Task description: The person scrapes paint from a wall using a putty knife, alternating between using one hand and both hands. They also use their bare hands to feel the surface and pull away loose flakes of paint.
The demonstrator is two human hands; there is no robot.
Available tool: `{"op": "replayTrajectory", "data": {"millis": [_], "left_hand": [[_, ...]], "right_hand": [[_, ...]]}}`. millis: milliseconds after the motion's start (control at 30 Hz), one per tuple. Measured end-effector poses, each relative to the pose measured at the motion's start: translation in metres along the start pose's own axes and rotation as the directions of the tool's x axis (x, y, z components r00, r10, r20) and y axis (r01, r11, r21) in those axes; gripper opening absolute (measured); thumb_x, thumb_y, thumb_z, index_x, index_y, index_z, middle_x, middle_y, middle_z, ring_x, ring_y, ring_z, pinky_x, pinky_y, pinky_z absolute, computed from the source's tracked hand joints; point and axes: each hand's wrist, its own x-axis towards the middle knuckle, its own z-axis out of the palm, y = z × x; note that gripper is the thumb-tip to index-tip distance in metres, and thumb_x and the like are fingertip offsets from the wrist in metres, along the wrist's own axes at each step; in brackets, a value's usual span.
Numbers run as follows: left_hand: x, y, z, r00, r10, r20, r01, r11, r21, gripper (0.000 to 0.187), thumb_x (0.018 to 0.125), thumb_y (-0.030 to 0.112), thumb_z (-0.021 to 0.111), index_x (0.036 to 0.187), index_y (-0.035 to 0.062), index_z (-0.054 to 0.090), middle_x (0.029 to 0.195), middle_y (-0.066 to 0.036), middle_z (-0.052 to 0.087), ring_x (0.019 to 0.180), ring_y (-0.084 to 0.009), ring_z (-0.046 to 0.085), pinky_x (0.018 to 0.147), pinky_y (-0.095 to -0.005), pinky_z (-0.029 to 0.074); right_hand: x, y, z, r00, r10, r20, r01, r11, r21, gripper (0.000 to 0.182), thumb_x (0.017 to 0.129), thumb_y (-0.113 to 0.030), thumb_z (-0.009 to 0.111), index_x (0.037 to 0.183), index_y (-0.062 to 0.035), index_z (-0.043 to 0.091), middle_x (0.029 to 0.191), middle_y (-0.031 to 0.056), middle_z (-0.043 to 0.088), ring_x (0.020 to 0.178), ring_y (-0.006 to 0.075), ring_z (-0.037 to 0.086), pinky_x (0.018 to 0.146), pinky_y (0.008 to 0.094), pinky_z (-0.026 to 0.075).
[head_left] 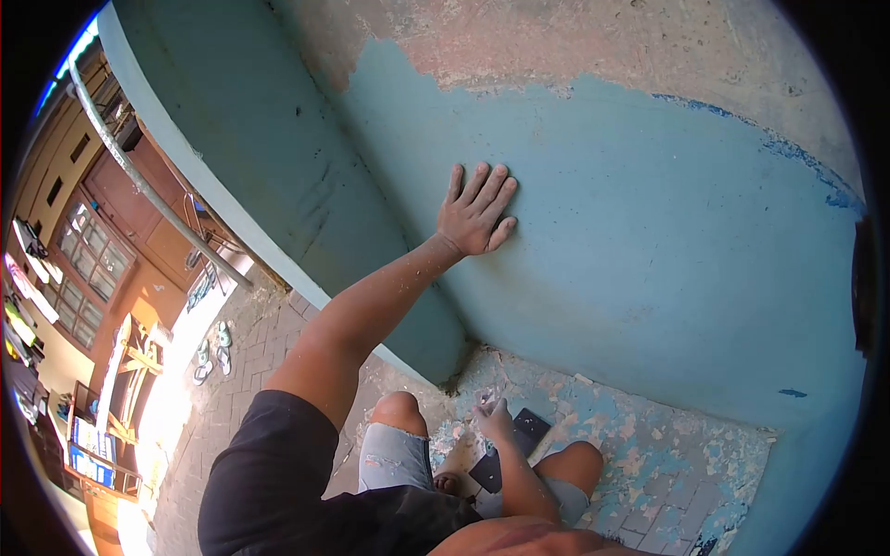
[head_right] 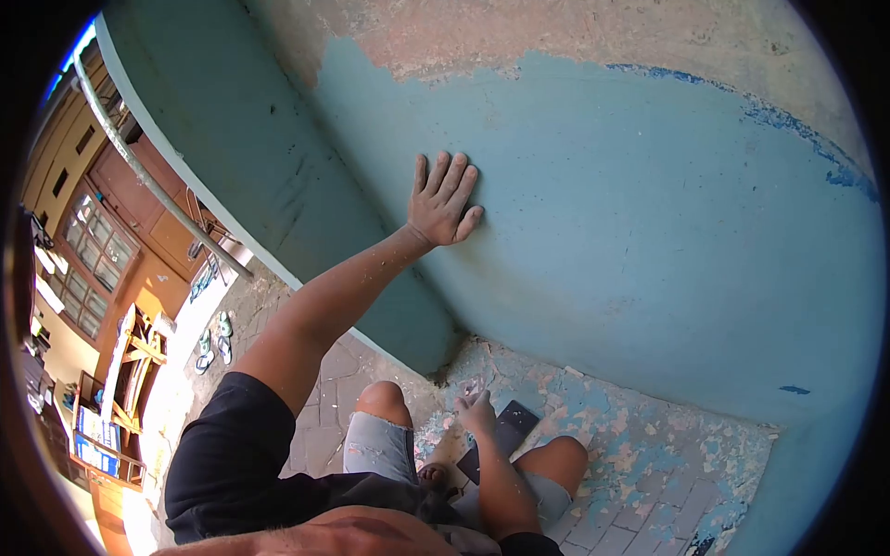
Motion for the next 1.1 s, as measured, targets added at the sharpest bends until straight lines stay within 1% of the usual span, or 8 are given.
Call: {"op": "replayTrajectory", "data": {"millis": [333, 433, 533, 567, 667, 800, 867, 1100], "left_hand": [[-0.007, 0.008, -0.016, 0.988, 0.006, 0.155, 0.001, 0.999, -0.047, 0.068, 0.099, 0.045, 0.054, 0.157, 0.0098, 0.047, 0.167, -0.017, 0.036, 0.158, -0.0392, 0.022, 0.126, -0.064, 0.007], [0.017, -0.029, -0.039, 0.968, 0.214, 0.131, -0.214, 0.977, -0.017, 0.075, 0.094, 0.053, 0.064, 0.157, 0.0172, 0.048, 0.169, -0.015, 0.031, 0.159, -0.0349, 0.022, 0.128, -0.056, 0.009], [0.058, -0.075, -0.059, 0.969, -0.228, -0.096, 0.227, 0.974, -0.024, 0.078, 0.097, 0.053, 0.06, 0.16, 0.0112, 0.041, 0.17, -0.018, 0.028, 0.158, -0.0381, 0.022, 0.127, -0.0566, 0.012], [0.071, -0.093, -0.061, 0.908, -0.369, -0.197, 0.367, 0.929, -0.049, 0.079, 0.098, 0.052, 0.057, 0.161, 0.0086, 0.038, 0.17, -0.02, 0.027, 0.157, -0.0402, 0.022, 0.126, -0.0572, 0.012], [0.081, -0.124, -0.052, 0.801, -0.479, -0.36, 0.479, 0.872, -0.095, 0.08, 0.096, 0.05, 0.054, 0.161, 0.0057, 0.037, 0.17, -0.023, 0.025, 0.155, -0.0457, 0.024, 0.123, -0.0631, 0.017], [0.069, -0.123, -0.046, 0.823, -0.455, -0.339, 0.457, 0.886, -0.081, 0.079, 0.097, 0.048, 0.05, 0.161, 0.0038, 0.036, 0.168, -0.025, 0.028, 0.154, -0.0476, 0.027, 0.122, -0.0653, 0.019], [0.058, -0.124, -0.043, 0.822, -0.451, -0.347, 0.453, 0.888, -0.08, 0.079, 0.096, 0.047, 0.05, 0.161, 0.0043, 0.036, 0.168, -0.024, 0.029, 0.154, -0.0462, 0.027, 0.122, -0.0651, 0.019], [0.046, -0.128, -0.047, 0.893, -0.369, -0.257, 0.378, 0.926, -0.016, 0.078, 0.095, 0.049, 0.051, 0.159, 0.0074, 0.039, 0.166, -0.021, 0.03, 0.153, -0.0409, 0.028, 0.122, -0.059, 0.021]], "right_hand": [[-0.012, 0.026, -0.032, 0.99, 0.03, -0.139, -0.03, 1.0, 0.0, 0.064, 0.089, -0.04, 0.079, 0.124, 0.0023, 0.046, 0.114, 0.0303, 0.069, 0.109, 0.0479, 0.068, 0.093, 0.0536, 0.053], [-0.019, 0.033, -0.057, 0.973, 0.138, -0.185, -0.142, 0.99, -0.012, 0.064, 0.088, -0.035, 0.08, 0.126, 0.0036, 0.046, 0.113, 0.0307, 0.07, 0.108, 0.0482, 0.068, 0.093, 0.0525, 0.053], [-0.027, 0.037, -0.071, 0.948, 0.213, -0.236, -0.188, 0.974, 0.127, 0.064, 0.088, -0.035, 0.08, 0.126, 0.0037, 0.046, 0.114, 0.0307, 0.07, 0.107, 0.0484, 0.068, 0.093, 0.0522, 0.053], [-0.002, 0.088, -0.047, 0.924, 0.107, -0.368, -0.083, 0.993, 0.082, 0.056, 0.091, -0.024, 0.079, 0.127, 0.0013, 0.045, 0.091, 0.0156, 0.071, 0.063, 0.0261, 0.07, 0.054, 0.0407, 0.055], [0.001, 0.116, -0.043, 0.918, 0.158, -0.363, -0.062, 0.963, 0.262, 0.041, 0.095, -0.014, 0.074, 0.124, -0.0008, 0.048, 0.083, 0.0114, 0.067, 0.058, 0.0187, 0.064, 0.048, 0.0381, 0.051], [-0.052, 0.047, -0.084, 0.923, 0.353, -0.152, -0.178, 0.743, 0.645, 0.039, 0.095, -0.011, 0.071, 0.126, -0.001, 0.049, 0.087, 0.0163, 0.068, 0.068, 0.0288, 0.069, 0.058, 0.0409, 0.056], [-0.066, 0.044, -0.092, 0.912, 0.386, -0.136, -0.175, 0.668, 0.723, 0.033, 0.098, 0.0, 0.063, 0.127, -0.0032, 0.049, 0.08, 0.0102, 0.062, 0.06, 0.0172, 0.062, 0.05, 0.0336, 0.051], [-0.113, -0.006, -0.191, 0.872, 0.263, -0.414, 0.118, 0.706, 0.698, 0.025, 0.106, -0.012, 0.059, 0.128, -0.0048, 0.049, 0.083, 0.0077, 0.063, 0.062, 0.0175, 0.06, 0.054, 0.0336, 0.053]]}}
